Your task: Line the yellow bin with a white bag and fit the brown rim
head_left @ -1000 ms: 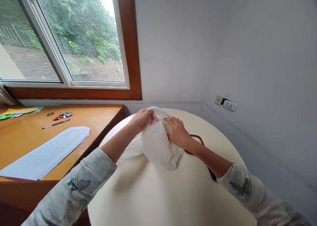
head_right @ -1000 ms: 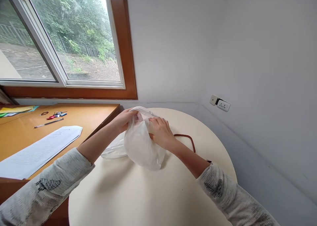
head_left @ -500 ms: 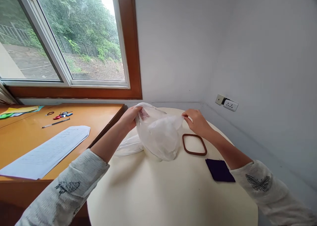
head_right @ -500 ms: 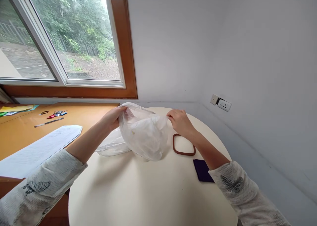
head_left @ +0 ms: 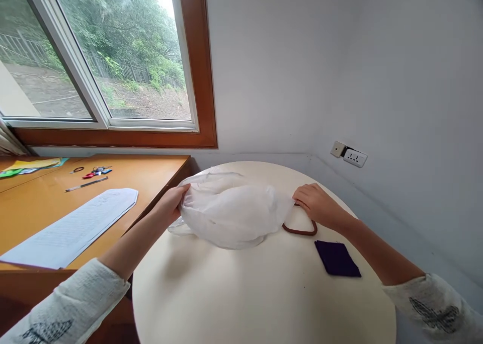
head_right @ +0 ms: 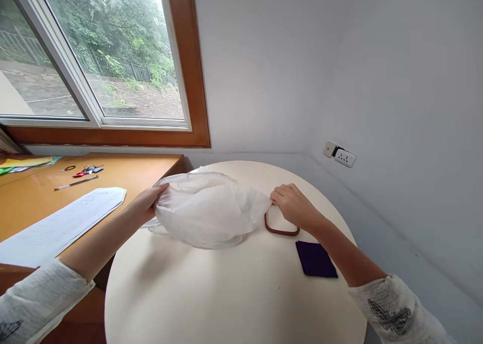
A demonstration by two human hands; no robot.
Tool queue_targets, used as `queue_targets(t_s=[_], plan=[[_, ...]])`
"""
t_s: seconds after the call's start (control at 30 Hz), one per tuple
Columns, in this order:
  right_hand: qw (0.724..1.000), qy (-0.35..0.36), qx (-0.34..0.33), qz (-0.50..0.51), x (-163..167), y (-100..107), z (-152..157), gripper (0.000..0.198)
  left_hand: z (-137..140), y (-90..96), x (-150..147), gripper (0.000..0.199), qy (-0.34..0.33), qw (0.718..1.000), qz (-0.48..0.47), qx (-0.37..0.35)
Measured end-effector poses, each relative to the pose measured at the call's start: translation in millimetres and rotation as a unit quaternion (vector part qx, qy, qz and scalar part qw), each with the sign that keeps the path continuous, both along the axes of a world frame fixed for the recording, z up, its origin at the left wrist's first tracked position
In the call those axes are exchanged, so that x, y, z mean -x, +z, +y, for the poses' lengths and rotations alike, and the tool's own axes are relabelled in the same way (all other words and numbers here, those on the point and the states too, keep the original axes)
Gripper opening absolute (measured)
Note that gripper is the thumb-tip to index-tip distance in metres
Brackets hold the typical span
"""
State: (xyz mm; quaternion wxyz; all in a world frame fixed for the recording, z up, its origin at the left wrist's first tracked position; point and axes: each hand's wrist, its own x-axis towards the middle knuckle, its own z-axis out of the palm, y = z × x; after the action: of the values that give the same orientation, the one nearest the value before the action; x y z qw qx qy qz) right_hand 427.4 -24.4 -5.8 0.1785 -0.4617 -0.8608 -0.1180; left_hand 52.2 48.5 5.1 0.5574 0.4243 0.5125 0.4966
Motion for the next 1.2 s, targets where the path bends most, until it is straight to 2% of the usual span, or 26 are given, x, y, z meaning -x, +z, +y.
queue_targets(t_s=[0.1, 0.17, 0.2, 0.23, 0.3, 0.37, 0.43, 0.5, 0.6, 0.67, 0.73, 0.77, 0.9, 1.03, 1.2], plan=[[0.999, -0.024, 0.044, -0.022, -2, -2, 7, 0.023, -4, -6.0, 7, 0.017, 0.000, 0.998, 0.049, 0.026], [0.998, -0.045, 0.049, 0.014, 1, 0, 10, 0.022, -9, -3.9, 8, 0.040, 0.037, 0.988, 0.146, -0.031], [0.996, -0.053, 0.048, 0.052, 5, 3, 12, 0.023, -12, -1.1, 7, 0.051, 0.069, 0.971, 0.210, -0.095], [0.992, -0.057, 0.047, 0.101, 11, 6, 13, 0.024, -16, 2.5, 4, 0.060, 0.097, 0.941, 0.273, -0.175], [0.975, -0.054, 0.057, 0.206, 25, 11, 15, 0.024, -28, 9.9, -7, 0.064, 0.089, 0.867, 0.369, -0.324], [0.952, -0.041, 0.087, 0.290, 43, 15, 20, 0.024, -41, 13.7, -20, 0.061, -0.034, 0.813, 0.442, -0.378], [0.933, -0.031, 0.128, 0.335, 59, 13, 30, 0.030, -52, 10.8, -33, 0.063, -0.163, 0.775, 0.491, -0.364], [0.921, -0.030, 0.173, 0.348, 72, 8, 43, 0.041, -61, 1.7, -42, 0.059, -0.239, 0.755, 0.507, -0.341], [0.910, -0.043, 0.235, 0.338, 84, 0, 62, 0.053, -67, -16.2, -49, 0.043, -0.277, 0.765, 0.485, -0.321], [0.906, -0.054, 0.258, 0.332, 88, -3, 71, 0.044, -69, -25.8, -50, 0.033, -0.265, 0.786, 0.449, -0.332], [0.906, -0.067, 0.261, 0.328, 87, -4, 72, 0.028, -69, -31.9, -51, 0.026, -0.247, 0.808, 0.402, -0.353], [0.907, -0.074, 0.256, 0.326, 85, -5, 71, 0.026, -68, -33.6, -51, 0.024, -0.242, 0.817, 0.378, -0.362], [0.914, -0.107, 0.249, 0.301, 65, -2, 53, 0.036, -63, -35.4, -49, 0.018, -0.288, 0.833, 0.290, -0.372], [0.917, -0.118, 0.262, 0.278, 48, 4, 38, 0.031, -61, -34.9, -53, 0.014, -0.345, 0.839, 0.201, -0.370], [0.919, -0.158, 0.201, 0.301, 49, 1, 48, 0.028, -68, -30.4, -64, 0.009, -0.343, 0.854, 0.156, -0.358]])
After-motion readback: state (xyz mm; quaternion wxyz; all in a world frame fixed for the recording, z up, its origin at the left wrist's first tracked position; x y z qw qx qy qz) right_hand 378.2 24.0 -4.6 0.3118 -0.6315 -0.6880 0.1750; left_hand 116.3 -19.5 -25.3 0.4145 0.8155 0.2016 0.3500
